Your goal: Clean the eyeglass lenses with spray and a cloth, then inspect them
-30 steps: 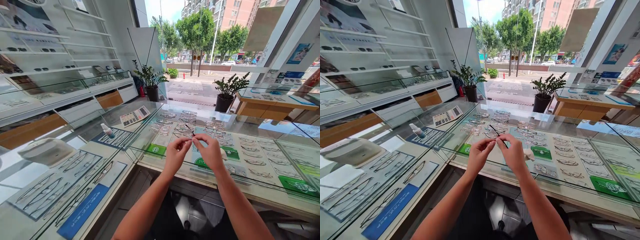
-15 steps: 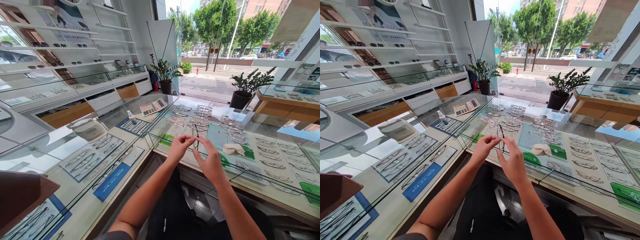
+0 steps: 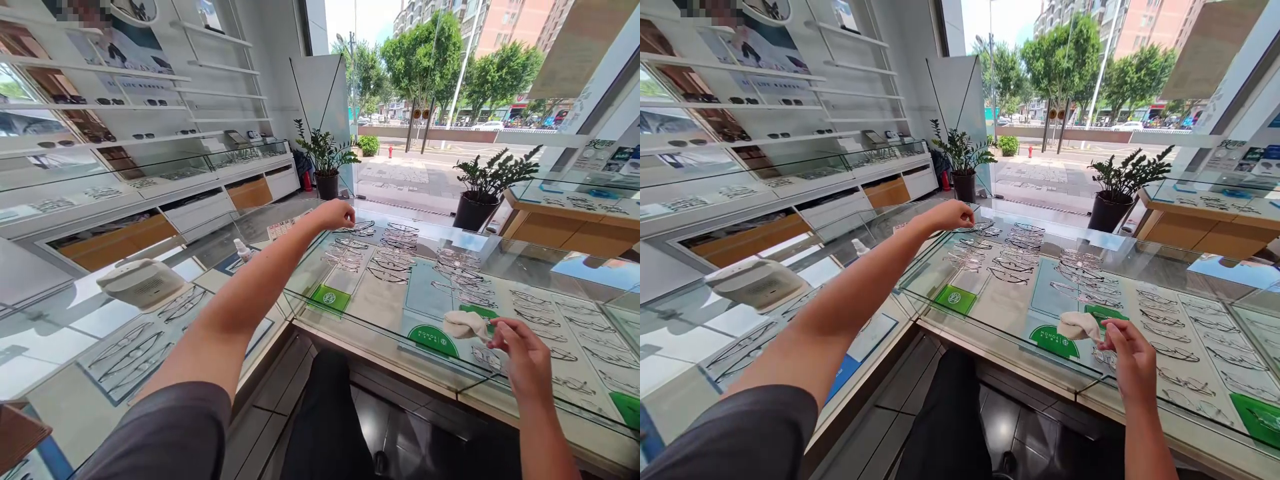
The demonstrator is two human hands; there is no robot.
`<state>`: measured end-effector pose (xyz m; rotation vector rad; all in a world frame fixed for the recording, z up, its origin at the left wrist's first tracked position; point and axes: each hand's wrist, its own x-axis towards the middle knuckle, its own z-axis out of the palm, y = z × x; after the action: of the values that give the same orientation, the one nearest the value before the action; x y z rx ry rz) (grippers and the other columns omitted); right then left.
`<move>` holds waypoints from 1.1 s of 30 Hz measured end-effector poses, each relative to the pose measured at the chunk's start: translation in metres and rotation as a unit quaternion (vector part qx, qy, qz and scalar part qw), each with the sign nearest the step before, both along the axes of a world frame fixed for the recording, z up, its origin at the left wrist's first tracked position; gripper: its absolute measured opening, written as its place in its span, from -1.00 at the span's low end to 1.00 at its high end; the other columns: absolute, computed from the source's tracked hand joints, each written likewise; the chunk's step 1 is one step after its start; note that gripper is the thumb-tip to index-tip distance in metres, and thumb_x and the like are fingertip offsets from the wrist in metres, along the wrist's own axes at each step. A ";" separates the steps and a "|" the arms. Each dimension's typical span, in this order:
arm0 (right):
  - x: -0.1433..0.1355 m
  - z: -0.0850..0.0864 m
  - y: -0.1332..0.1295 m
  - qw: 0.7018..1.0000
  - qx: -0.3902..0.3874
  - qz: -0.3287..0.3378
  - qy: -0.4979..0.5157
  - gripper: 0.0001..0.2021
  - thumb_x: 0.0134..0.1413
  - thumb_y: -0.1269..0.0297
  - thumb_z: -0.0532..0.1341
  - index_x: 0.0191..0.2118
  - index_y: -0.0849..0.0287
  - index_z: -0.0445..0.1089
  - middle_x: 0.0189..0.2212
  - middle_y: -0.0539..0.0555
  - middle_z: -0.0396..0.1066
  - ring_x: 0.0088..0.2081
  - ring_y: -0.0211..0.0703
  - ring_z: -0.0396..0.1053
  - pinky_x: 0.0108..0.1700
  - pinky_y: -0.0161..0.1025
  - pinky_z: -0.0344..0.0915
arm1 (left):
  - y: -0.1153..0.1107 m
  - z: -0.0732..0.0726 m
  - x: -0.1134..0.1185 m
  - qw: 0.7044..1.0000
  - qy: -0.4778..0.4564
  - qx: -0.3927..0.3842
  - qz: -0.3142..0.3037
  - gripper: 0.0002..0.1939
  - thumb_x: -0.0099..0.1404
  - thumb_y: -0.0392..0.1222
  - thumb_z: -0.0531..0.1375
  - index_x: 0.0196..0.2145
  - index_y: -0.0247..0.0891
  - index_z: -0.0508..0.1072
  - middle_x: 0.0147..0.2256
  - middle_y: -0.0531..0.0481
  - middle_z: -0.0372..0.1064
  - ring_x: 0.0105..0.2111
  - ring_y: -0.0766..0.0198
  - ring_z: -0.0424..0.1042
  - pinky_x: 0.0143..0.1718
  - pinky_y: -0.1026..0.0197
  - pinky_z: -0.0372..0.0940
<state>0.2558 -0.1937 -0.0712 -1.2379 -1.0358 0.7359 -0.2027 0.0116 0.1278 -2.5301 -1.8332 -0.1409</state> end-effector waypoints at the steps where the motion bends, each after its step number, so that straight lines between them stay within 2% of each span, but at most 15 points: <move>1: 0.002 -0.001 0.000 0.999 0.007 0.007 0.034 -0.66 0.11 -0.05 0.47 -0.26 0.17 0.62 -0.53 -0.01 0.32 -0.46 -0.18 0.30 -0.41 -0.23 0.44 | 0.013 -0.006 0.002 1.000 0.026 -0.007 0.004 -0.74 0.28 -0.11 0.32 -0.13 -0.20 0.74 -0.24 -0.06 0.62 -0.30 0.22 0.46 -0.32 0.23 0.19; 3: 0.002 -0.001 -0.001 0.997 0.013 0.014 0.073 -0.68 0.11 -0.02 0.48 -0.27 0.16 0.63 -0.53 -0.01 0.31 -0.43 -0.18 0.30 -0.41 -0.25 0.42 | 0.036 -0.020 0.006 0.998 0.054 -0.016 0.011 -0.74 0.24 -0.14 0.34 -0.14 -0.17 0.75 -0.19 -0.07 0.65 -0.23 0.18 0.51 -0.28 0.24 0.24; 7: 0.001 -0.002 -0.004 0.997 -0.007 0.022 0.071 -0.68 0.10 -0.04 0.49 -0.28 0.15 0.64 -0.49 0.03 0.34 -0.38 -0.15 0.33 -0.38 -0.24 0.46 | 0.067 -0.049 0.009 0.996 0.085 -0.029 0.024 -0.74 0.19 -0.14 0.36 -0.16 -0.12 0.75 -0.15 -0.10 0.67 -0.13 0.08 0.55 -0.15 0.23 0.34; 10: 0.002 -0.004 -0.003 0.997 -0.016 0.027 0.074 -0.68 0.11 -0.05 0.49 -0.27 0.13 0.64 -0.48 0.04 0.35 -0.36 -0.13 0.34 -0.34 -0.22 0.50 | 0.081 -0.065 0.008 0.994 0.101 -0.039 0.026 -0.74 0.18 -0.14 0.37 -0.15 -0.09 0.75 -0.13 -0.11 0.68 -0.09 0.05 0.55 -0.09 0.21 0.36; 13: 0.004 -0.006 -0.003 0.996 -0.024 0.031 0.080 -0.68 0.13 -0.05 0.48 -0.26 0.13 0.64 -0.48 0.03 0.34 -0.35 -0.14 0.35 -0.31 -0.22 0.52 | 0.088 -0.074 0.006 0.992 0.113 -0.045 0.023 -0.74 0.20 -0.18 0.35 -0.16 -0.11 0.75 -0.08 -0.13 0.67 -0.06 0.03 0.55 -0.07 0.20 0.37; 25: 0.006 -0.007 -0.006 0.994 -0.024 0.036 0.101 -0.72 0.18 -0.01 0.46 -0.27 0.13 0.65 -0.47 0.06 0.36 -0.35 -0.12 0.37 -0.27 -0.19 0.50 | 0.101 -0.097 0.001 0.989 0.141 -0.043 0.025 -0.67 0.18 -0.22 0.30 -0.12 -0.12 0.75 -0.03 -0.20 0.66 0.01 -0.03 0.56 0.01 0.13 0.40; 29: 0.006 -0.007 -0.006 0.994 -0.023 0.034 0.104 -0.73 0.19 0.00 0.45 -0.27 0.12 0.65 -0.47 0.06 0.37 -0.35 -0.12 0.36 -0.26 -0.19 0.51 | 0.099 -0.096 0.001 0.988 0.146 -0.048 0.025 -0.68 0.16 -0.22 0.32 -0.13 -0.10 0.75 -0.03 -0.18 0.66 0.01 -0.02 0.56 0.01 0.13 0.40; 33: 0.005 -0.004 -0.006 0.994 -0.023 0.026 0.105 -0.72 0.17 -0.03 0.45 -0.29 0.10 0.65 -0.47 0.06 0.38 -0.34 -0.12 0.36 -0.27 -0.20 0.51 | 0.105 -0.090 0.001 0.988 0.144 -0.049 0.032 -0.61 0.15 -0.20 0.34 -0.04 -0.04 0.73 -0.04 -0.14 0.66 -0.02 0.00 0.55 0.00 0.15 0.40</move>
<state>0.2606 -0.1999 -0.0757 -1.1486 -0.8848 0.9149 -0.2021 0.1161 0.0381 -2.3926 -1.8427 0.3049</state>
